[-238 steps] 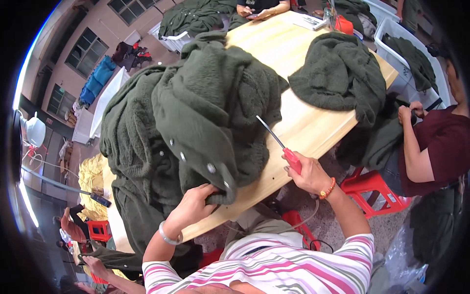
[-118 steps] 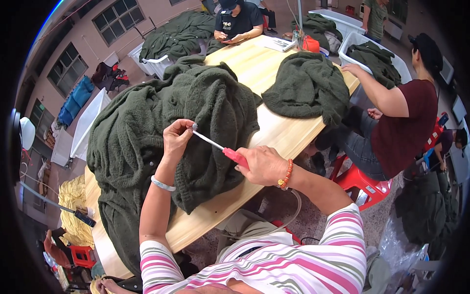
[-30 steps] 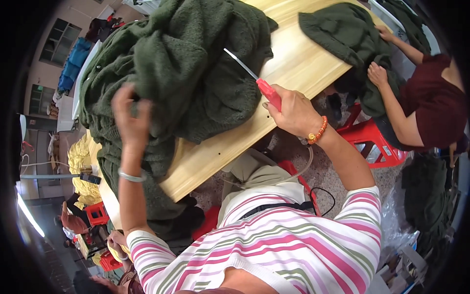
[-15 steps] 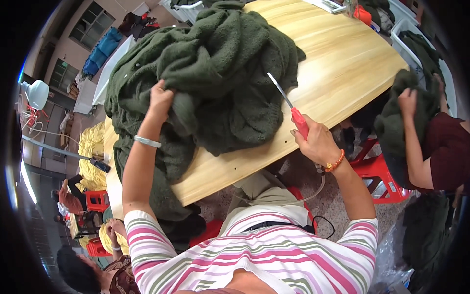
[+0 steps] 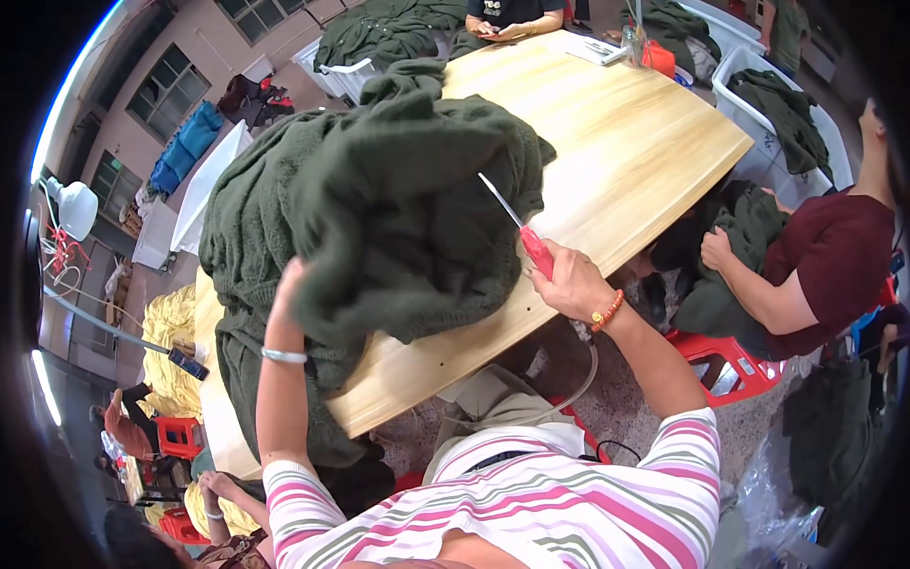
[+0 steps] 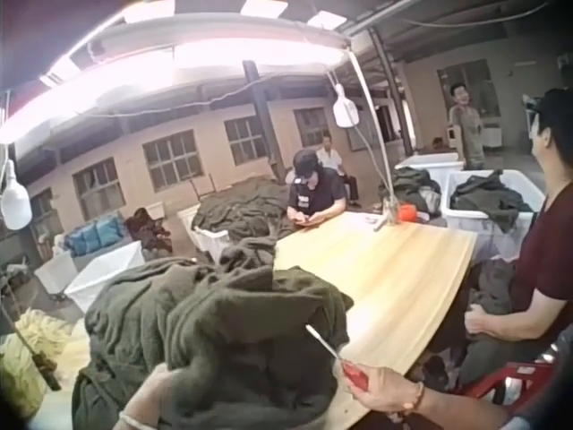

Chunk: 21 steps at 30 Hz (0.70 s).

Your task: Trim loose threads from green knitted garments using small hand-held thread nippers.

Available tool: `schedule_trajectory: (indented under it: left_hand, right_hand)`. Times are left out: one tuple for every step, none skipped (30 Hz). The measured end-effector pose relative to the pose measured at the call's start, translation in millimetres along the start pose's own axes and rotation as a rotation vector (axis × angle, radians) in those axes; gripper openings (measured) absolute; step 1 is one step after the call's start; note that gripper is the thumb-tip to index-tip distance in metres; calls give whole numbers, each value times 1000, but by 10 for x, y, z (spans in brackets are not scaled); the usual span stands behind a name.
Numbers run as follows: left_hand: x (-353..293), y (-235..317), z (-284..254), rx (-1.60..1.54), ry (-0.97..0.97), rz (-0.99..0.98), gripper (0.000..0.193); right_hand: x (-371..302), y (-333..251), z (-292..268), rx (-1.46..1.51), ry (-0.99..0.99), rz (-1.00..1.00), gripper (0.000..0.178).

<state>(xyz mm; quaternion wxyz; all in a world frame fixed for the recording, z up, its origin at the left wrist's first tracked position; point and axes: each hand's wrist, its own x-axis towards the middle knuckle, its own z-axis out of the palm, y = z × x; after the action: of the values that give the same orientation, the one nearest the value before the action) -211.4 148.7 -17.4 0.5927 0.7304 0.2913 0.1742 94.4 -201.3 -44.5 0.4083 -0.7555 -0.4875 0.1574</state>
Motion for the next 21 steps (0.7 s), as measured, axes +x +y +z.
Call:
schedule_trajectory:
  left_hand:
    - [-139,98,434,-2,235,-232,41]
    - [-223,-41,472,73,323,-285,47]
    - [-285,-110,453,178,386,-135,51]
    - [-310,-161,456,281,439,16,56]
    - [-306,-36,611,425,526,266,61]
    - [-342,217,842,571,618,520,66]
    - [-342,458,1071,673,624,622,69]
    - [-364,655,1285,783,637,726,74]
    - [-367,719,1490,873,553,829,81]
    - [-349,736,1692,959,461,931,88]
    - [-327,698,1903,1009,335,879,95]
    - [-285,631,2084,1054,207,828,102]
    - [-220,533,2201,1137,179,761,105]
    - [-132,436,2283,1214,147,695,108]
    - [-39,375,2287,1297,135,629,107]
    - [68,332,2298,1306,220,644,89]
    - [212,299,2236,1301,142,534,74]
    - [353,294,2141,1294,66,422,60]
    - [432,391,2086,1199,102,475,50]
    - [470,520,2006,1105,145,519,41]
    - [549,597,1919,847,152,597,34]
  right_hand:
    - [10,70,-21,-27,-18,44,36]
    - [40,59,-22,-52,-51,60,36]
    - [75,61,0,-42,-61,53,35]
    - [95,59,21,-44,-69,59,35]
    - [110,71,29,-24,-87,87,33]
    - [136,83,48,0,-108,107,32]
    - [145,111,63,17,-119,142,32]
    - [149,108,84,16,-121,140,32]
    - [141,103,112,28,-105,138,32]
    - [132,109,133,41,-87,140,32]
    - [120,115,125,11,-96,143,32]
    - [91,129,111,8,-88,150,32]
    - [71,134,101,32,-83,138,33]
    - [48,155,76,52,-75,131,33]
    - [16,133,11,54,-77,149,35]
    - [-22,190,-31,49,-65,157,35]
    - [-65,269,-78,99,-32,149,37]
    - [-98,336,-130,149,-1,139,38]
    - [-125,404,-179,145,26,135,39]
    - [-130,438,-224,148,29,139,39]
    - [-130,456,-271,152,42,186,38]
